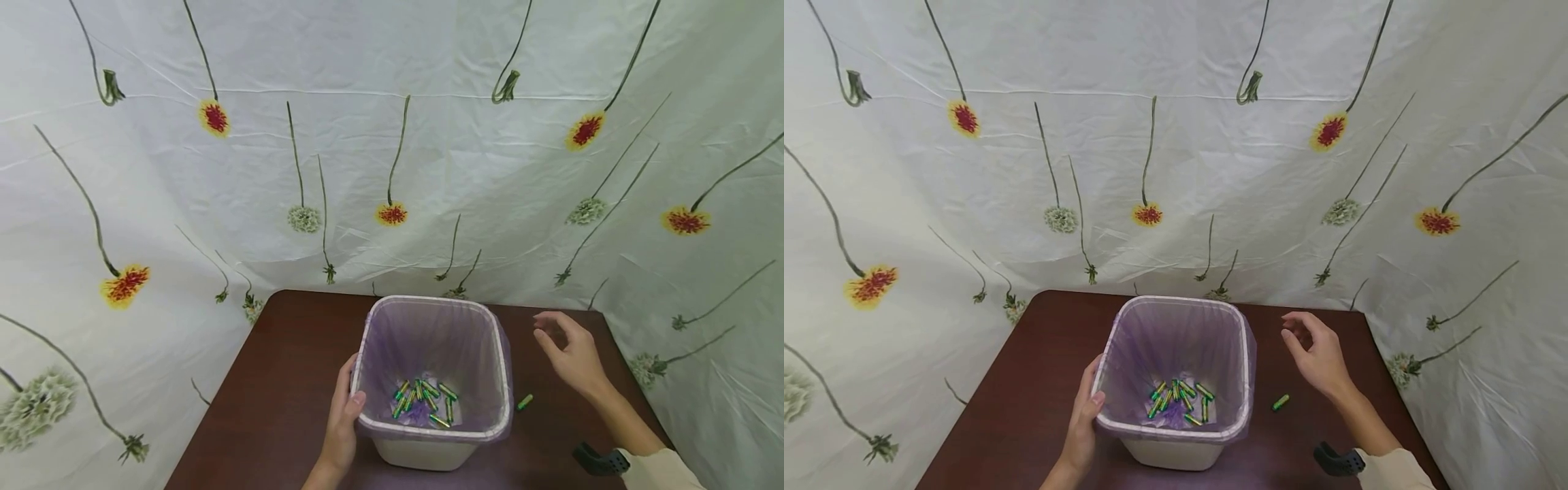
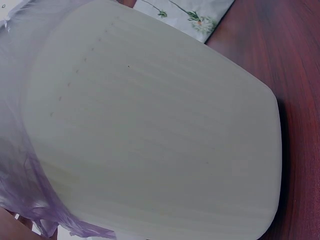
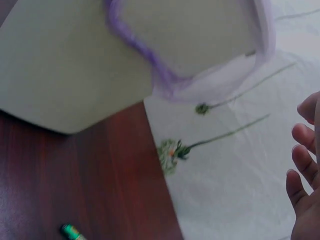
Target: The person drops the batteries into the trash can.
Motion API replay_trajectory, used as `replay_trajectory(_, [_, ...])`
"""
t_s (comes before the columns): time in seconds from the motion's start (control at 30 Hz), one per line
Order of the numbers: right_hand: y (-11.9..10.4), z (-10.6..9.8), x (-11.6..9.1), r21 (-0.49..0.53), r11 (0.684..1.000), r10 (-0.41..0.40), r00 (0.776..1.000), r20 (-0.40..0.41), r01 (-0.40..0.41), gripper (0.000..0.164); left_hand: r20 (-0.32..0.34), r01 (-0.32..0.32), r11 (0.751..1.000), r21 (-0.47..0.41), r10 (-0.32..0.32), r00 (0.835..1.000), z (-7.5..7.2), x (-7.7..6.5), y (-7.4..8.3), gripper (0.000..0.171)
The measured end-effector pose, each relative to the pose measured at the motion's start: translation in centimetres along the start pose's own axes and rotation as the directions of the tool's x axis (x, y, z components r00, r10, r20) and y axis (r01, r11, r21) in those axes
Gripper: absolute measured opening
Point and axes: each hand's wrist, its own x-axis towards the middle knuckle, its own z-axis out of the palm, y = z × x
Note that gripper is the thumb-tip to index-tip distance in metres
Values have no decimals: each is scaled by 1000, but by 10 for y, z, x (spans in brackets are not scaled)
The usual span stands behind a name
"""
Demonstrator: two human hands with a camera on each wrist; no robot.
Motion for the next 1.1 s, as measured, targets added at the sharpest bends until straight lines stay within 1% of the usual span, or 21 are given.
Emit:
replay_trajectory(0.13, [16, 0, -10, -43, 999, 31, 999, 7, -31, 22, -7, 1, 1000, 8, -1, 1000, 0, 0, -1, 60])
replay_trajectory(0.33, [43, 7, -33, -46, 997, 71, 997, 30, -70, 25, -11, 19, 1000, 4, -19, 1000, -2, 1, 0, 61])
replay_trajectory(0.47, [53, 10, -50, -53, 995, 90, 995, 36, -89, 26, -7, 19, 1000, 4, -19, 1000, -1, 0, 1, 61])
replay_trajectory(0.6, [63, 11, -63, -54, 993, 107, 994, 25, -106, 26, -14, 17, 1000, 12, -17, 1000, 1, -1, 0, 61])
replay_trajectory(0.73, [75, 17, -74, -51, 987, 156, 987, 25, -155, 26, -21, 17, 1000, 16, -17, 1000, 2, -1, 0, 61])
replay_trajectory(0.8, [83, 21, -81, -43, 981, 193, 980, 40, -192, 27, -21, 19, 1000, 15, -18, 1000, 2, -1, -1, 61])
replay_trajectory(0.9, [94, 28, -91, -30, 967, 256, 963, 86, -254, 29, -21, 22, 1000, 13, -22, 1000, 2, -1, -1, 61])
replay_trajectory(1.03, [104, 37, -102, -31, 950, 310, 932, 186, -310, 33, -23, 28, 999, 17, -28, 999, 3, -2, -1, 61])
replay_trajectory(1.1, [109, 41, -107, -44, 946, 323, 917, 234, -322, 34, -29, 31, 999, 22, -30, 999, 3, -2, -1, 61])
